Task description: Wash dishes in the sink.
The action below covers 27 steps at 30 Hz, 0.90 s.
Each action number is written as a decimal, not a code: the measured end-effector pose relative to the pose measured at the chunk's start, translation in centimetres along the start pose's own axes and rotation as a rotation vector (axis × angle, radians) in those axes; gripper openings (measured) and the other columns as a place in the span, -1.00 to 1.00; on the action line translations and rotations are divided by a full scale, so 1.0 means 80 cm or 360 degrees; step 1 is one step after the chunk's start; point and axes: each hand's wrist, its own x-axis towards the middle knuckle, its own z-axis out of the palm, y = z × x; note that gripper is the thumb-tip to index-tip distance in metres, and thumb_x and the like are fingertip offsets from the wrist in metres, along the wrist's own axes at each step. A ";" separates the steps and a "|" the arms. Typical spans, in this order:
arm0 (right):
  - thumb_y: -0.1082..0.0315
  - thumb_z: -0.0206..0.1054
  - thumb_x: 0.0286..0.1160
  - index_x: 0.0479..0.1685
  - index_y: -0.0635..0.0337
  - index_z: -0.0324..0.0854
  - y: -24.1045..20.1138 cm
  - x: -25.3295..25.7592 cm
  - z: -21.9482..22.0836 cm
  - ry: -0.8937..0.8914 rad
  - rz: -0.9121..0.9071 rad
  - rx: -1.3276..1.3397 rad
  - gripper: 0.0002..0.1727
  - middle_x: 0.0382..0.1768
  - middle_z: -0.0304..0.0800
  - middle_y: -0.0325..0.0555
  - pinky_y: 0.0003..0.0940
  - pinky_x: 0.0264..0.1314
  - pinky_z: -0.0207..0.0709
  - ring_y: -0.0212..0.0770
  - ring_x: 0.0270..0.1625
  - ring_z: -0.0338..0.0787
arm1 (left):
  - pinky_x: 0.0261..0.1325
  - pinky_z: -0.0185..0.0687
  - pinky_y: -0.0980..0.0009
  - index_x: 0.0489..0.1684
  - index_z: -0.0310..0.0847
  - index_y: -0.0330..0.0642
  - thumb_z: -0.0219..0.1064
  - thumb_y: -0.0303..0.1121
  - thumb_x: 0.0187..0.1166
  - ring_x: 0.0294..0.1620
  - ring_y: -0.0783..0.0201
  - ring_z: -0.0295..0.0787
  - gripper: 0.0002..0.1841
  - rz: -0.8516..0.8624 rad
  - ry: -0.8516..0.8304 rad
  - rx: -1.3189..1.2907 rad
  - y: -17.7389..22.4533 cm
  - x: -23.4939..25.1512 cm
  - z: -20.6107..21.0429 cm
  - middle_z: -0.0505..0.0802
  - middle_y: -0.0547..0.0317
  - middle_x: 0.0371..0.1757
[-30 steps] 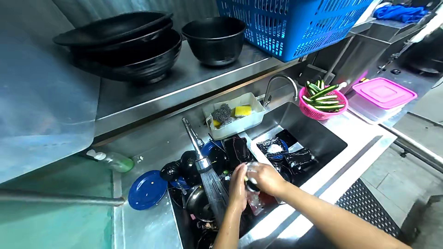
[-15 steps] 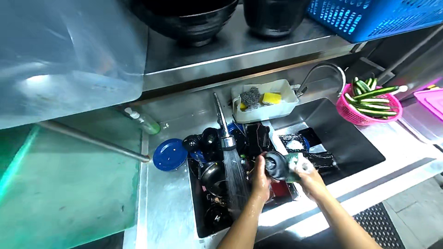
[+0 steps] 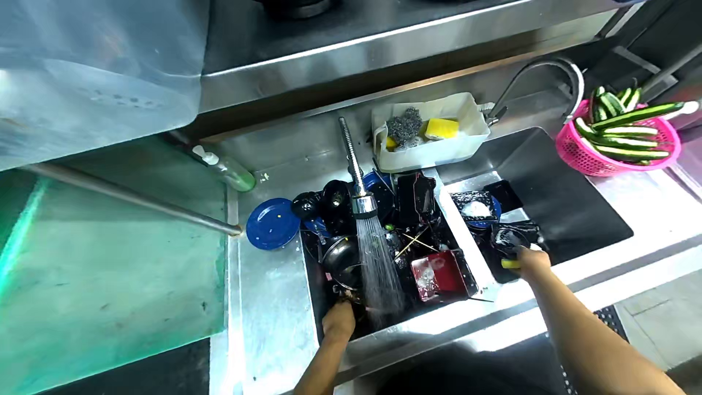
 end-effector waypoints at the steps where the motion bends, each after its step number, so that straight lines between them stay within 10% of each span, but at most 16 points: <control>1: 0.13 0.28 0.69 0.48 0.42 0.42 -0.004 0.000 0.005 -0.0011 0.0028 0.0045 -0.42 0.33 0.61 0.36 0.21 0.22 0.66 0.21 0.25 0.74 | 0.13 0.71 -0.26 0.45 0.61 -0.11 0.36 -0.25 0.50 0.32 -0.21 0.75 -0.51 0.0001 0.0010 0.0068 0.000 -0.001 0.010 0.76 -0.14 0.39; 14: 0.18 0.28 0.69 0.51 0.12 0.43 -0.010 -0.024 -0.004 -0.0202 -0.0047 0.0555 -0.53 0.12 0.72 0.20 0.08 -0.10 0.71 0.09 -0.05 0.79 | 0.05 0.74 -0.20 0.23 0.73 -0.10 0.35 -0.27 0.50 0.22 -0.18 0.81 -0.65 0.0050 0.0003 0.0405 0.009 0.025 0.032 0.85 -0.10 0.21; 17: 0.10 0.29 0.70 0.47 0.13 0.46 -0.013 -0.042 -0.013 -0.0173 -0.0185 0.0558 -0.52 0.11 0.73 0.19 0.06 -0.10 0.71 0.07 -0.04 0.80 | 0.09 0.74 -0.23 0.53 0.51 -0.05 0.28 -0.28 0.54 0.21 -0.20 0.82 -0.49 0.0104 0.0085 0.0228 0.009 0.005 0.000 0.85 -0.12 0.22; 22: 0.00 0.12 0.80 0.56 0.05 0.46 -0.024 -0.129 -0.003 -0.0310 -0.0729 0.0521 -0.50 0.20 0.76 0.02 0.01 0.15 0.69 -0.10 0.11 0.79 | -0.19 0.85 0.10 0.34 0.62 -0.22 0.33 -0.39 0.61 -0.24 0.07 0.87 -0.65 0.0367 0.0200 -0.1655 0.015 -0.038 -0.044 0.83 -0.13 0.03; 27: 0.20 0.30 0.63 0.55 0.14 0.46 -0.023 -0.239 0.053 -0.0897 -0.1091 -0.0138 -0.48 0.33 0.69 0.07 0.03 0.29 0.70 -0.07 0.21 0.78 | 0.02 0.77 -0.03 0.35 0.49 -0.28 0.21 -0.33 0.64 0.08 -0.13 0.76 -0.63 -0.0066 -0.0383 -0.3257 0.079 -0.066 -0.067 0.71 -0.26 0.23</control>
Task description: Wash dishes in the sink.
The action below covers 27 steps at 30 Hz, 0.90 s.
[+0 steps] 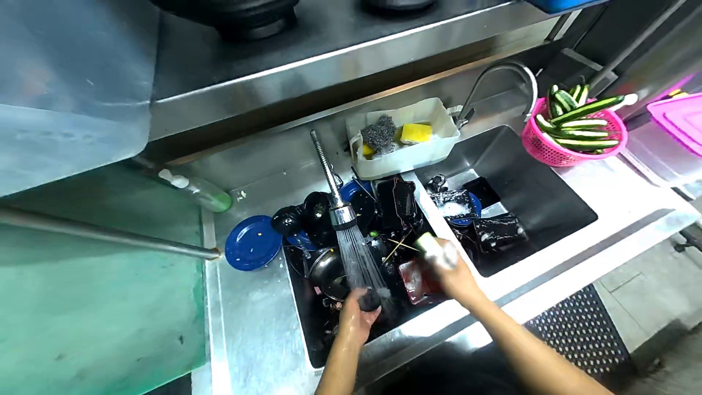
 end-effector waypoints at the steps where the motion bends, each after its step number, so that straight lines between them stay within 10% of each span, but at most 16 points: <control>1: 0.17 0.34 0.59 0.51 0.12 0.52 -0.001 -0.003 0.019 -0.0159 -0.0091 -0.0138 -0.48 0.36 0.65 0.05 -0.04 0.31 0.71 -0.10 0.24 0.77 | 0.07 0.77 -0.09 0.43 0.40 -0.21 0.19 -0.26 0.65 0.15 -0.17 0.74 -0.58 -0.0082 0.0006 -0.0223 0.001 -0.004 0.010 0.67 -0.27 0.29; 8: 0.06 0.14 0.73 0.48 0.05 0.62 -0.020 -0.014 0.102 -0.0789 -0.0473 -0.1142 -0.53 0.61 0.45 0.14 0.18 0.70 0.32 0.21 0.66 0.42 | -0.12 0.74 -0.07 0.11 0.52 -0.21 -0.02 -0.04 0.74 -0.11 0.00 0.79 -0.59 -0.0002 -0.0195 -0.0633 0.011 -0.021 0.049 0.78 -0.13 -0.09; 17: 0.41 0.32 0.47 0.31 0.14 0.72 -0.043 -0.003 0.123 -0.1001 -0.0453 -0.1335 -0.60 0.61 0.46 0.18 0.35 0.61 0.31 0.33 0.67 0.35 | 0.14 0.71 0.03 0.43 0.58 -0.25 -0.19 -0.11 0.81 0.23 0.01 0.80 -0.46 0.0166 -0.0529 -0.0551 0.032 -0.011 0.045 0.83 -0.13 0.27; 21: 0.24 0.33 0.54 0.24 0.18 0.76 -0.056 0.010 0.125 -0.0883 -0.0466 -0.0953 -0.63 0.53 0.58 0.12 0.18 0.77 0.20 0.15 0.66 0.45 | -0.03 0.77 0.04 0.27 0.58 -0.14 -0.23 0.16 0.82 -0.03 0.07 0.83 -0.38 0.0190 -0.0505 -0.0589 0.026 -0.027 0.061 0.85 -0.05 -0.01; 27: 0.24 0.30 0.57 0.33 0.21 0.69 -0.063 0.016 0.124 -0.1021 -0.0264 -0.1193 -0.59 0.51 0.55 0.21 0.34 0.62 0.31 0.29 0.61 0.44 | -0.09 0.72 0.20 0.42 0.55 -0.19 0.05 -0.48 0.69 -0.01 0.16 0.80 -0.62 0.0395 -0.0384 -0.0359 0.037 -0.008 0.049 0.82 -0.03 0.20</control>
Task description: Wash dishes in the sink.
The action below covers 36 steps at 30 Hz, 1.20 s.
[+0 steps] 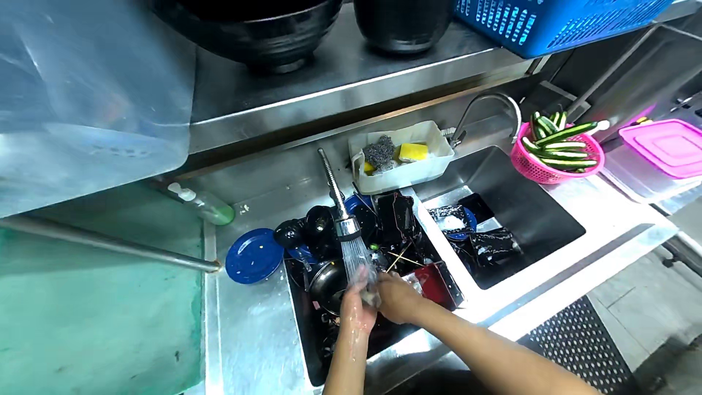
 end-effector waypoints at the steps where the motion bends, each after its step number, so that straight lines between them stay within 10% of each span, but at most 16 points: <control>1: 0.22 0.27 0.62 0.32 0.20 0.70 -0.001 -0.004 0.000 0.0035 -0.0042 0.0129 -0.61 0.47 0.59 0.19 0.24 0.68 0.28 0.22 0.59 0.48 | -0.10 0.74 0.21 0.45 0.51 -0.20 0.01 -0.47 0.72 -0.03 0.14 0.81 -0.62 0.0042 0.0020 -0.0053 0.002 0.002 -0.004 0.82 -0.06 0.18; 7: 0.17 0.15 0.69 0.21 0.29 0.67 -0.004 0.002 0.040 0.0914 -0.0212 0.0851 -0.60 0.33 0.62 0.22 0.05 0.60 0.43 0.10 0.47 0.58 | -0.12 0.77 0.14 0.11 0.56 -0.23 -0.09 -0.20 0.87 -0.17 0.15 0.80 -0.65 -0.0056 0.0059 -0.0164 -0.007 -0.032 0.024 0.81 -0.02 -0.18; 15: 0.10 0.02 0.87 0.53 0.10 0.38 0.008 0.006 0.035 0.0886 0.0270 0.2132 -0.57 0.09 0.74 0.07 -0.08 0.13 0.70 -0.10 0.07 0.79 | 0.16 0.75 0.06 0.41 0.55 -0.18 -0.14 0.14 0.85 0.12 0.07 0.81 -0.39 -0.0302 -0.0137 0.0292 -0.043 -0.025 0.029 0.84 -0.07 0.12; 20: 0.17 0.41 0.57 0.46 0.22 0.42 0.049 -0.004 0.041 0.0880 0.0267 0.1437 -0.45 0.02 0.79 0.08 -0.04 0.13 0.76 -0.09 0.02 0.84 | 0.42 0.62 0.08 0.60 0.41 -0.28 -0.03 -0.10 0.90 0.34 0.08 0.71 -0.49 0.0160 -0.0145 0.1067 -0.058 -0.007 0.021 0.73 -0.17 0.38; 22: 0.15 0.41 0.58 0.35 0.15 0.53 0.084 -0.012 0.012 0.1020 0.0365 0.1178 -0.55 -0.09 0.81 0.04 0.04 -0.02 0.76 -0.06 -0.13 0.84 | 0.14 0.82 0.10 0.39 0.57 -0.29 0.07 0.00 0.84 0.04 0.11 0.88 -0.49 0.0125 -0.0337 0.1483 -0.045 0.002 0.007 0.87 -0.08 0.12; 26: 0.16 0.43 0.56 0.48 0.23 0.42 0.198 -0.057 -0.052 0.1468 0.0753 0.0695 -0.42 0.03 0.78 0.28 0.35 0.10 0.66 0.25 0.01 0.82 | 0.31 0.67 -0.16 0.22 0.76 -0.13 0.21 0.03 0.70 0.21 -0.05 0.82 -0.55 0.0174 -0.0123 0.2794 -0.008 0.027 -0.077 0.86 -0.09 0.16; 32: 0.06 0.51 0.51 0.53 0.37 0.26 0.322 -0.115 -0.085 0.1964 0.1127 0.1002 -0.22 0.16 0.67 0.41 0.34 0.14 0.61 0.32 0.10 0.75 | 0.47 0.52 -0.21 0.44 0.67 0.00 0.36 -0.26 0.50 0.68 -0.17 0.38 -0.53 0.0032 -0.0134 0.3712 -0.027 0.051 -0.183 0.60 -0.04 0.59; 36: 0.15 0.41 0.61 0.52 0.28 0.26 0.314 -0.128 -0.078 0.2098 0.1086 0.1381 -0.37 -0.02 0.68 0.27 0.14 -0.10 0.65 0.10 -0.18 0.74 | 0.33 0.69 -0.11 0.41 0.64 -0.12 0.22 -0.43 0.60 0.52 -0.16 0.59 -0.60 0.0034 -0.0035 0.3744 -0.048 0.036 -0.177 0.57 -0.11 0.60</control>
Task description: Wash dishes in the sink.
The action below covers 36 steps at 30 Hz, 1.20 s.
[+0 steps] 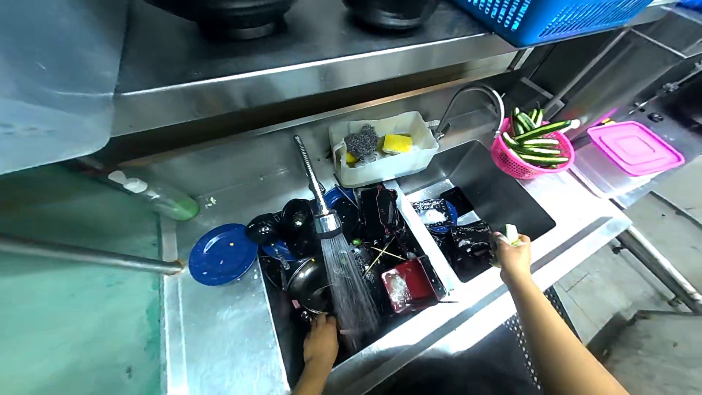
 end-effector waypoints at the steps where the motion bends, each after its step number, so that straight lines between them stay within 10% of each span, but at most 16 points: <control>1: 0.18 0.39 0.64 0.52 0.26 0.27 0.000 -0.007 0.001 -0.0030 0.0032 0.0018 -0.40 -0.04 0.68 0.25 0.11 -0.13 0.64 0.07 -0.21 0.73 | 0.26 0.73 -0.13 0.41 0.63 -0.20 0.24 -0.38 0.60 0.45 -0.17 0.66 -0.59 -0.0095 -0.0089 0.0002 0.005 -0.001 -0.003 0.61 -0.16 0.56; 11: 0.38 0.37 0.62 0.38 0.31 0.43 0.021 -0.049 0.016 -0.0338 0.0077 0.0007 -0.58 -0.08 0.72 0.21 -0.04 -0.19 0.73 0.00 -0.24 0.79 | 0.51 0.43 -0.32 0.63 0.42 -0.22 0.42 -0.18 0.47 0.66 -0.28 0.38 -0.32 -0.0035 -0.0576 0.0108 -0.015 0.015 0.020 0.50 -0.21 0.66; 20: 0.35 0.40 0.57 0.32 0.27 0.50 0.012 -0.059 0.021 -0.0456 -0.0019 0.0016 -0.60 -0.10 0.75 0.15 -0.05 -0.15 0.74 -0.03 -0.20 0.80 | 0.62 0.31 -0.25 0.30 0.65 -0.41 0.45 -0.12 0.44 0.68 -0.31 0.35 -0.43 -0.0003 -0.0711 -0.0072 -0.031 0.028 0.033 0.58 -0.33 0.56; 28: 0.32 0.42 0.54 0.27 0.26 0.55 0.014 -0.073 0.029 -0.0598 -0.0079 -0.0064 -0.61 -0.06 0.77 0.12 -0.03 -0.07 0.72 -0.05 -0.14 0.80 | 0.41 0.51 -0.28 0.11 0.74 -0.38 0.34 -0.04 0.58 0.30 -0.23 0.73 -0.50 0.0172 -0.0769 -0.0458 -0.042 0.025 0.038 0.82 -0.32 0.19; 33: 0.27 0.44 0.52 0.30 0.23 0.57 0.005 -0.077 0.027 -0.0641 -0.0144 -0.0151 -0.58 -0.04 0.78 0.11 -0.02 0.01 0.71 -0.07 -0.09 0.80 | 0.27 0.64 -0.07 -0.02 0.76 -0.31 0.51 -0.18 0.44 0.07 -0.03 0.78 -0.64 0.0304 -0.0461 -0.1301 -0.036 -0.012 -0.022 0.84 -0.14 -0.03; 36: 0.29 0.43 0.54 0.27 0.23 0.57 -0.005 -0.090 0.030 -0.0669 -0.0147 -0.0179 -0.62 -0.15 0.77 0.08 -0.06 -0.15 0.69 -0.09 -0.23 0.78 | 0.22 0.79 0.10 0.16 0.70 -0.19 0.54 -0.27 0.35 0.14 0.14 0.81 -0.58 0.0512 -0.0056 -0.1939 0.003 -0.052 -0.083 0.82 0.02 0.17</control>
